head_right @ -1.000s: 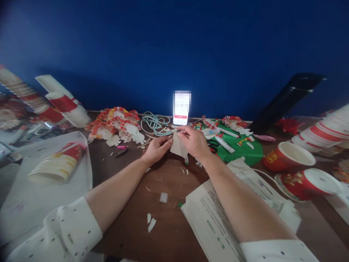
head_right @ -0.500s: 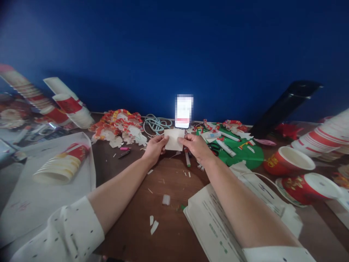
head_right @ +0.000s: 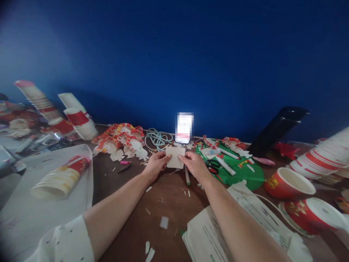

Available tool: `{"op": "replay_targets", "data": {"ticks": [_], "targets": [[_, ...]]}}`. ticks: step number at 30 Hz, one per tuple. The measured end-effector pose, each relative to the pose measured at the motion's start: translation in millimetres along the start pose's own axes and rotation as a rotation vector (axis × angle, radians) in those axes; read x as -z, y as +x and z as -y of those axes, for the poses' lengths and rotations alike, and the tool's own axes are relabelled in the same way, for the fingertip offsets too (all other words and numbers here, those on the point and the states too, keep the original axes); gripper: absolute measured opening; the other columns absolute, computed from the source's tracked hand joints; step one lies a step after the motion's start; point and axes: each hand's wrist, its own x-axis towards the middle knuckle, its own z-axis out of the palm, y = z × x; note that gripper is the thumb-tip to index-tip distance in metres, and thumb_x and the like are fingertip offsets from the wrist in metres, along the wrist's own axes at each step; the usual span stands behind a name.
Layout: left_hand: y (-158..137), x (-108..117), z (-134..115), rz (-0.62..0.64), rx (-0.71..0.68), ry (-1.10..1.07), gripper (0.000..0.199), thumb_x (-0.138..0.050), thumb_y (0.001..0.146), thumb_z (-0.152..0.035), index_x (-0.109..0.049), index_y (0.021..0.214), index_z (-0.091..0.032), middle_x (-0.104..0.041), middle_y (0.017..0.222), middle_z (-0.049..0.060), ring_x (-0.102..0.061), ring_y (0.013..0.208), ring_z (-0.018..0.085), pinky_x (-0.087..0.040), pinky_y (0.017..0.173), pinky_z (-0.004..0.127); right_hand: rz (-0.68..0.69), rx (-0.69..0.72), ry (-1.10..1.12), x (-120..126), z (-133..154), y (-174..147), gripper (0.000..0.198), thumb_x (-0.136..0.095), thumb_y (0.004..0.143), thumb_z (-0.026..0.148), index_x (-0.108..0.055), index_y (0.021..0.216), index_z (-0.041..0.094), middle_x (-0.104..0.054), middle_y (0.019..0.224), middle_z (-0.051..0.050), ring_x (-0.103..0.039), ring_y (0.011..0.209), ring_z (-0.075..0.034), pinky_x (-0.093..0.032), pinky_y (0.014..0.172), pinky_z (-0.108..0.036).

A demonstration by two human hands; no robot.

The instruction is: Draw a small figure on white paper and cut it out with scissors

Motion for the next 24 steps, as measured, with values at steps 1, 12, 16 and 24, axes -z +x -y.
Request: {"op": "replay_targets", "data": {"ticks": [1,12,16,24], "targets": [[0,-1,0,0.005,-0.002,0.016,0.037,-0.076,0.067,-0.046,-0.065,0.081,-0.014,-0.049,0.05,-0.006,-0.036,0.04,0.005,-0.025,0.04,0.019,0.003,0.008,0.019,-1,0,0,0.033,-0.071,0.074,0.052,-0.07,0.083,0.02,-0.071,0.071,-0.001,-0.06,0.057,-0.016,-0.044,0.052,-0.026],[0,-1,4,-0.004,-0.015,0.064,0.037,-0.075,0.07,-0.045,-0.071,0.087,-0.013,-0.061,0.061,0.0,-0.05,0.053,0.01,-0.037,0.051,0.022,-0.075,0.164,-0.001,-15,-5,-3,0.033,-0.063,0.08,0.055,-0.068,0.08,0.022,-0.073,0.077,-0.004,-0.067,0.075,-0.025,-0.052,0.069,-0.033],[1,-1,5,-0.009,0.003,0.047,0.037,-0.076,0.069,-0.046,-0.07,0.086,-0.014,-0.066,0.069,0.002,-0.053,0.057,0.01,-0.039,0.054,0.022,-0.085,0.244,-0.068,-17,-8,-4,0.032,-0.058,0.085,0.051,-0.067,0.08,0.021,-0.071,0.077,-0.004,-0.064,0.076,-0.025,-0.05,0.071,-0.033],[3,0,1,-0.02,0.076,0.006,0.048,-0.078,0.062,-0.057,-0.066,0.076,-0.012,-0.05,0.052,-0.004,-0.032,0.042,0.005,-0.021,0.043,0.021,-0.114,0.164,-0.084,-14,-6,-1,0.04,-0.052,0.086,0.056,-0.062,0.07,0.02,-0.067,0.07,-0.004,-0.059,0.071,-0.022,-0.045,0.066,-0.031]]}}
